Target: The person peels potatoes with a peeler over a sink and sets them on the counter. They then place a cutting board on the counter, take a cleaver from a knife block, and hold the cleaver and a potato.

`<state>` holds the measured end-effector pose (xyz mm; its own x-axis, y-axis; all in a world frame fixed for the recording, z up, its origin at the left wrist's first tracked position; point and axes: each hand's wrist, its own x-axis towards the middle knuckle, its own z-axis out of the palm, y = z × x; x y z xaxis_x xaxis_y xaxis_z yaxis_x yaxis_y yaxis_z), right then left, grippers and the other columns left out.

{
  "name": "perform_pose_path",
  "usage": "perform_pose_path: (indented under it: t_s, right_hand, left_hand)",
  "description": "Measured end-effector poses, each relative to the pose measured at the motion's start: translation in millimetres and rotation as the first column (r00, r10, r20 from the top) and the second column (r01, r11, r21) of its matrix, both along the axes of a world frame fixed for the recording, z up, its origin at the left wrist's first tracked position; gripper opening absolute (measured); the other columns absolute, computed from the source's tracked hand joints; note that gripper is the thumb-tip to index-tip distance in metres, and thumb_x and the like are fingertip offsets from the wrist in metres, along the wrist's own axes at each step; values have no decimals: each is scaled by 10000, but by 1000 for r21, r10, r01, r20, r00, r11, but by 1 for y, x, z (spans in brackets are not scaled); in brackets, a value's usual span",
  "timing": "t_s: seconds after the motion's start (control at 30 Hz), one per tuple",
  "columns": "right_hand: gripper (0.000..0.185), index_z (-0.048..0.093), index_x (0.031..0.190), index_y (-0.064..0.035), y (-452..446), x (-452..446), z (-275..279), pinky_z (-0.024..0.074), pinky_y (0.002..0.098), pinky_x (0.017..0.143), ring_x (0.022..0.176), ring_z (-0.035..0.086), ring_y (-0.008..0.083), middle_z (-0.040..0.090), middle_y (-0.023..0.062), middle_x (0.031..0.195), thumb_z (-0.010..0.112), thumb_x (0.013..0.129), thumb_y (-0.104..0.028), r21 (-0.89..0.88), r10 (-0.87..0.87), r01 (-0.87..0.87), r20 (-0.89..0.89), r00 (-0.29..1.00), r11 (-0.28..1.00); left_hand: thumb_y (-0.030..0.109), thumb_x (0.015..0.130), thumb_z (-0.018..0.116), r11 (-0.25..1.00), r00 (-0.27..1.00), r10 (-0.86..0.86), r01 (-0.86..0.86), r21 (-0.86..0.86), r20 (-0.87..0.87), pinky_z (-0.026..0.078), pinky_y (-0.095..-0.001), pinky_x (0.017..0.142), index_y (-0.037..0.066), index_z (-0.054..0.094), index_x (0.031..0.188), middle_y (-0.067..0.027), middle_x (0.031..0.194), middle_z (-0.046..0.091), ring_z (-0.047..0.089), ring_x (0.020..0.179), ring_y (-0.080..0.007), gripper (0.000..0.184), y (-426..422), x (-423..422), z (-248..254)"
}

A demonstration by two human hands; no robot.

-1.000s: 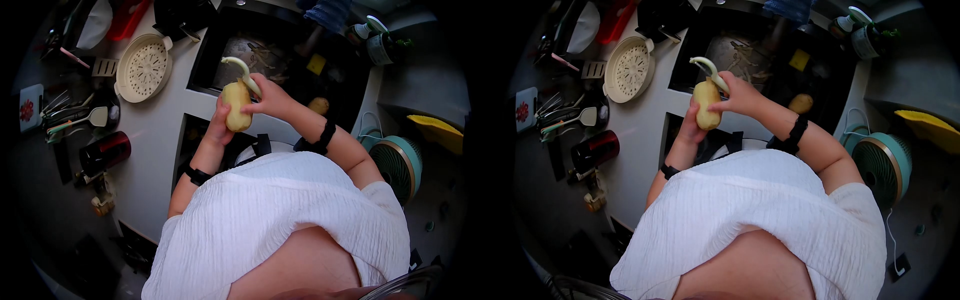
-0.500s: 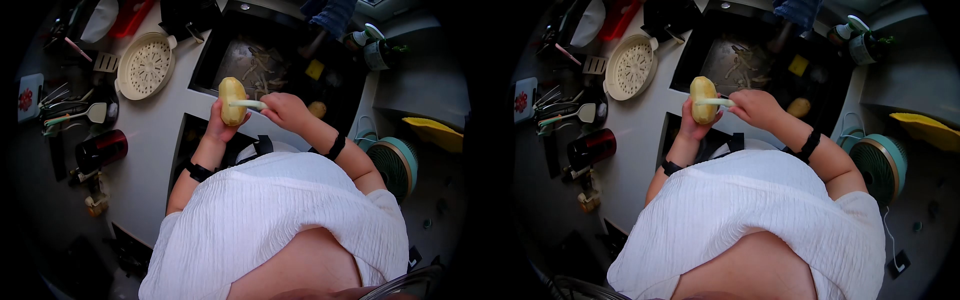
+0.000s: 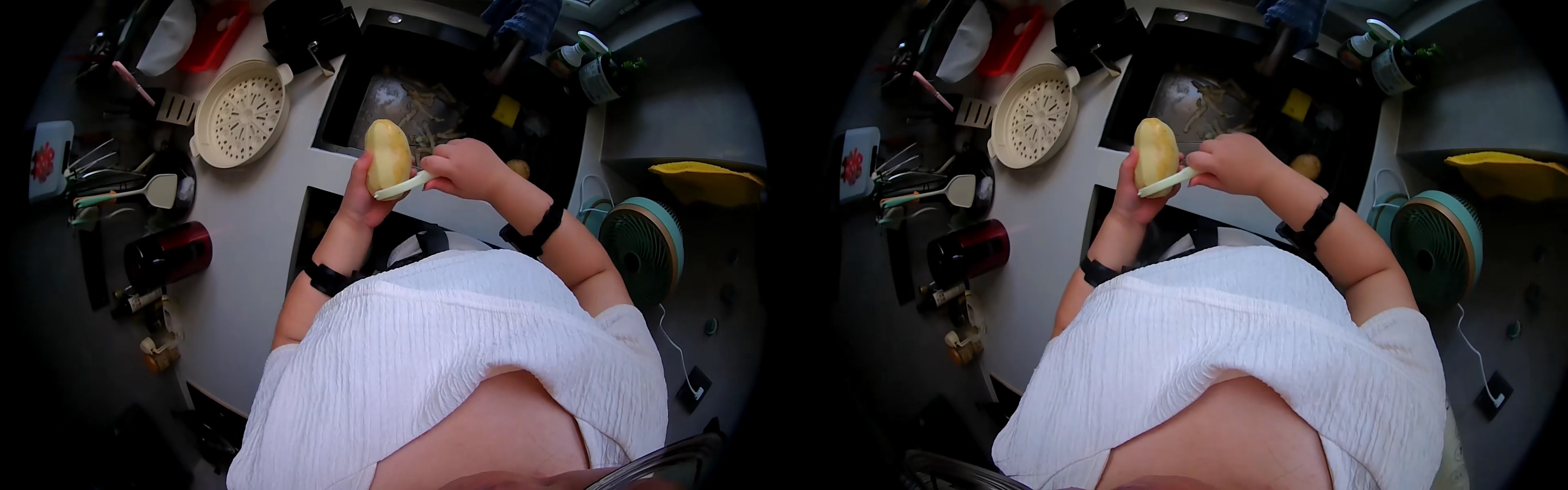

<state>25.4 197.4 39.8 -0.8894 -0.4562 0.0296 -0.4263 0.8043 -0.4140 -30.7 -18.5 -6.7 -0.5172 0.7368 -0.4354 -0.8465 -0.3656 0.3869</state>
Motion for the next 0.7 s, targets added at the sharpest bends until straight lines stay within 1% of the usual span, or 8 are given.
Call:
perform_pose_path:
  t_s: [0.03,0.13,0.2,0.3,0.43,0.53,0.63,0.7]
  right_hand:
    - [214,579,904,-170,2,-4,0,491,400,622,741,618,289,611,56,793,580,894,-384,20,-9,9,-12,1000,1000]
    - [242,575,877,-147,15,-24,-6,489,408,619,744,619,298,617,65,801,565,904,-387,-26,-179,178,-39,983,984]
    - [322,590,892,-116,23,-43,-20,487,443,625,740,623,333,635,103,779,495,940,-420,92,-458,451,85,885,888]
    - [400,569,892,-65,48,-51,-35,493,474,638,761,637,368,656,160,792,447,959,-441,175,-678,659,89,730,732]
    - [360,562,953,-61,40,-26,-21,485,486,649,759,628,382,650,170,788,440,969,-399,126,-704,692,106,703,710]
    - [318,567,944,-63,29,0,5,482,474,680,790,623,370,646,165,819,457,965,-360,15,-652,655,122,749,755]
    - [268,586,954,-72,15,21,21,482,438,700,818,614,343,634,141,849,481,952,-318,-72,-587,599,138,798,797]
    - [225,586,958,-83,6,30,26,481,432,697,819,612,335,633,132,855,505,942,-293,-142,-542,563,160,825,814]
  left_hand:
    - [562,886,491,1000,1000,-6,6,-10,6,492,-400,905,98,479,1299,-107,1148,587,601,1017,-262,622,-4,-2,1]
    - [525,872,545,992,994,-111,111,58,-17,513,-393,867,104,448,1316,-105,1124,583,605,996,-259,619,-13,0,-7]
    - [506,857,586,990,987,-123,129,57,-102,523,-388,844,111,427,1327,-105,1131,575,609,987,-257,634,-13,9,-7]
    - [496,841,624,977,970,-176,193,93,-165,528,-387,838,115,408,1336,-111,1153,561,609,993,-257,661,-3,17,-11]
    - [444,825,677,967,975,-201,213,142,-96,499,-390,913,111,383,1357,-107,1203,534,573,1076,-255,692,-4,11,-17]
    - [288,781,754,994,931,-90,62,-91,-353,456,-382,976,110,345,1383,-86,1237,512,523,1150,-238,749,-1,7,-12]
    - [136,706,805,972,833,-82,-55,-229,-547,430,-375,1003,96,320,1393,-71,1254,497,494,1178,-222,842,0,3,-7]
    - [112,698,793,950,806,-146,-47,-308,-574,435,-358,991,97,339,1374,-63,1234,503,499,1164,-211,815,-2,3,-5]
